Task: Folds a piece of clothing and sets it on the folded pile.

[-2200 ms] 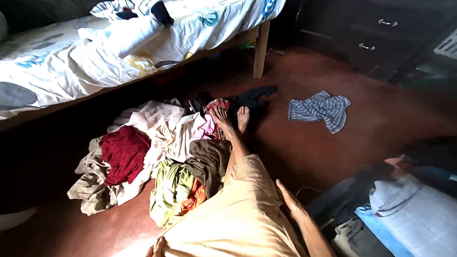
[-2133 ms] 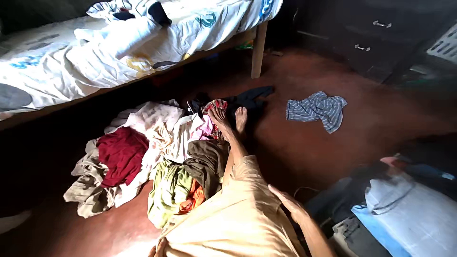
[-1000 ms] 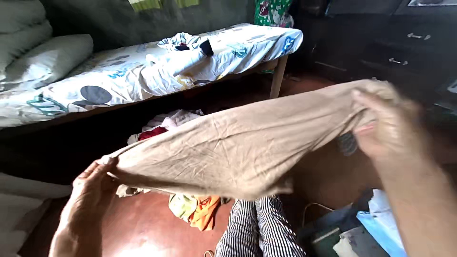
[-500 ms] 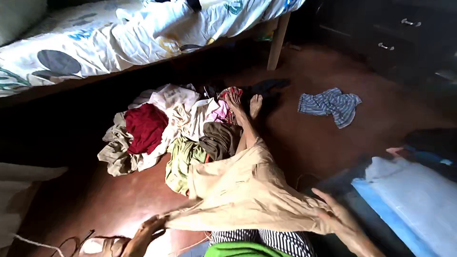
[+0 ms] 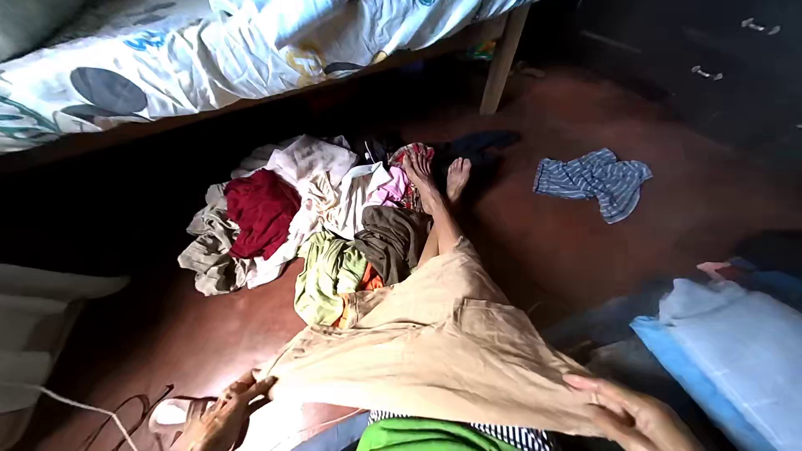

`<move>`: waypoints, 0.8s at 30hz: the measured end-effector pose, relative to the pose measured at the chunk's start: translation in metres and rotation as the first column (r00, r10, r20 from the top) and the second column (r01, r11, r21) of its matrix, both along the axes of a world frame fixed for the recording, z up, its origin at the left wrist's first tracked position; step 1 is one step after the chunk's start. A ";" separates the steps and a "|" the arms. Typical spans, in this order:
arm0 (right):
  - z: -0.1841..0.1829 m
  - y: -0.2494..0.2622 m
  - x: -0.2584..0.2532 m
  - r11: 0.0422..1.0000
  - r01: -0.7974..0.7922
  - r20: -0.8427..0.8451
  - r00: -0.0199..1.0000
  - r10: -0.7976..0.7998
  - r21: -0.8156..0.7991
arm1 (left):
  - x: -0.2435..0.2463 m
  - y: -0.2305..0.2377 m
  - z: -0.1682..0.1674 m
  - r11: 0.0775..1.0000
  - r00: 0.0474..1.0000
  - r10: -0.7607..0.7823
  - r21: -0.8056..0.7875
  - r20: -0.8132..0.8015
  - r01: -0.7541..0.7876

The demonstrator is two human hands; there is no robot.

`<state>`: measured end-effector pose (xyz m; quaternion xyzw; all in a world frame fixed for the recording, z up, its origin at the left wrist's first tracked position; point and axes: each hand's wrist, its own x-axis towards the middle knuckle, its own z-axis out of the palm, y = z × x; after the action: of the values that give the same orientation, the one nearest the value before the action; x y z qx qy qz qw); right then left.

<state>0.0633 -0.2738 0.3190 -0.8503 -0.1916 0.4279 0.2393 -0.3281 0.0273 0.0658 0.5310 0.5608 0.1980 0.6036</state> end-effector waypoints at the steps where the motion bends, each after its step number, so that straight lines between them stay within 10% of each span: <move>1: -0.003 0.000 0.000 0.997 -0.052 0.021 0.998 0.054 -0.063 | -0.001 -0.002 -0.005 0.999 0.995 -0.042 -0.027 -0.090 0.040; 7: -0.024 -0.008 0.009 0.968 -0.129 0.196 0.965 0.172 -0.215 | 0.044 -0.001 -0.032 0.834 0.622 -0.386 0.030 -0.682 0.551; 11: -0.109 -0.002 0.017 0.980 -0.157 0.392 0.915 0.097 0.124 | 0.141 -0.047 -0.025 0.782 0.865 -0.310 0.411 -0.395 0.468; 17: -0.193 0.030 0.009 0.908 -0.406 0.293 0.885 0.363 0.101 | 0.222 -0.114 -0.036 0.830 0.837 -0.483 0.172 -0.257 0.531; 24: -0.182 0.069 0.070 0.857 0.299 -0.026 0.948 -0.318 0.419 | 0.279 -0.056 -0.025 0.708 0.873 -0.378 0.511 -0.309 0.487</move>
<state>0.1331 -0.2050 0.1375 -0.8081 -0.1452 0.3141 0.4767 -0.0486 -0.0288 0.0404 0.8200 0.3862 0.1607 0.3907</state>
